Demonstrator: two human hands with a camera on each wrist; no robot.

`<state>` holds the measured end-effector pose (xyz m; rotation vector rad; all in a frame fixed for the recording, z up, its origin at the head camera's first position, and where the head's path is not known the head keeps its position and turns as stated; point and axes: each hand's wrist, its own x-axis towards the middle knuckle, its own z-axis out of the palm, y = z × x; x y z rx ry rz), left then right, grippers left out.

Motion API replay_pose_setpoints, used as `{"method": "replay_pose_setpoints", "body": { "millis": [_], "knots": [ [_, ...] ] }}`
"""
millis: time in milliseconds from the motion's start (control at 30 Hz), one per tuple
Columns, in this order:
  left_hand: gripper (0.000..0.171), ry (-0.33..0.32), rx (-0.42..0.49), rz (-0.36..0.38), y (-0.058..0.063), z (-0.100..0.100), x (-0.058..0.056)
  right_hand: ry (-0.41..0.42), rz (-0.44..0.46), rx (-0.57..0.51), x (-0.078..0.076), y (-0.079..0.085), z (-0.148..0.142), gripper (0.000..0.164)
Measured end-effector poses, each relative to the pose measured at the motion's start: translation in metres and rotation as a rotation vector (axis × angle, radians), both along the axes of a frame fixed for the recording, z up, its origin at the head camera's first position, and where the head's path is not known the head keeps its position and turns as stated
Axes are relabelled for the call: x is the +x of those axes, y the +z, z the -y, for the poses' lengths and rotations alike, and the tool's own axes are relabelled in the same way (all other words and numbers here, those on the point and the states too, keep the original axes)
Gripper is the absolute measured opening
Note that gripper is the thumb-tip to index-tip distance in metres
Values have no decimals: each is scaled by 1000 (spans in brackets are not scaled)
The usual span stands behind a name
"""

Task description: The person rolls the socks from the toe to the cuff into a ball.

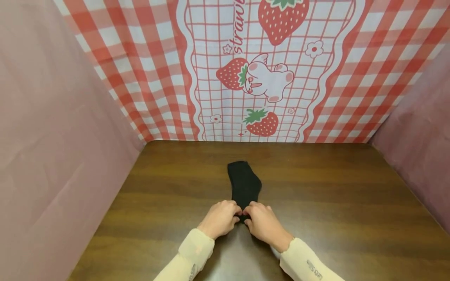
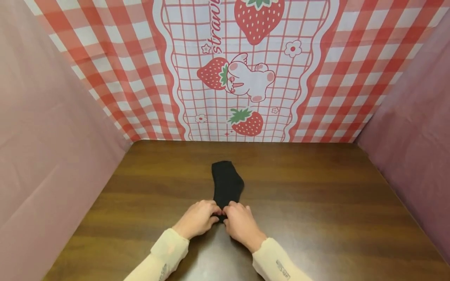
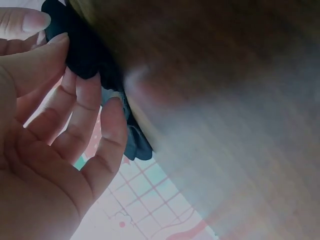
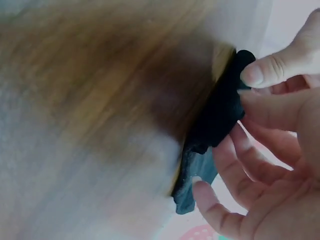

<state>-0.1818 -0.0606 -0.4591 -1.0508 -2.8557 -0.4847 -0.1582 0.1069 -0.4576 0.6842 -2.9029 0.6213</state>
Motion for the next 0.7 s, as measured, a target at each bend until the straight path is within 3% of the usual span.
{"method": "replay_pose_setpoints", "body": {
  "millis": [233, 500, 700],
  "knots": [
    [5, 10, -3, 15, -2, 0, -2, 21, -158, 34, 9, 0, 2, 14],
    [6, 6, -6, 20, -3, 1, -4, 12, -200, 84, 13, -3, 5, 13],
    [9, 1, 11, 60, 0, -1, -4, 1, -172, 90, 13, -5, 4, 14]
  ]
}}
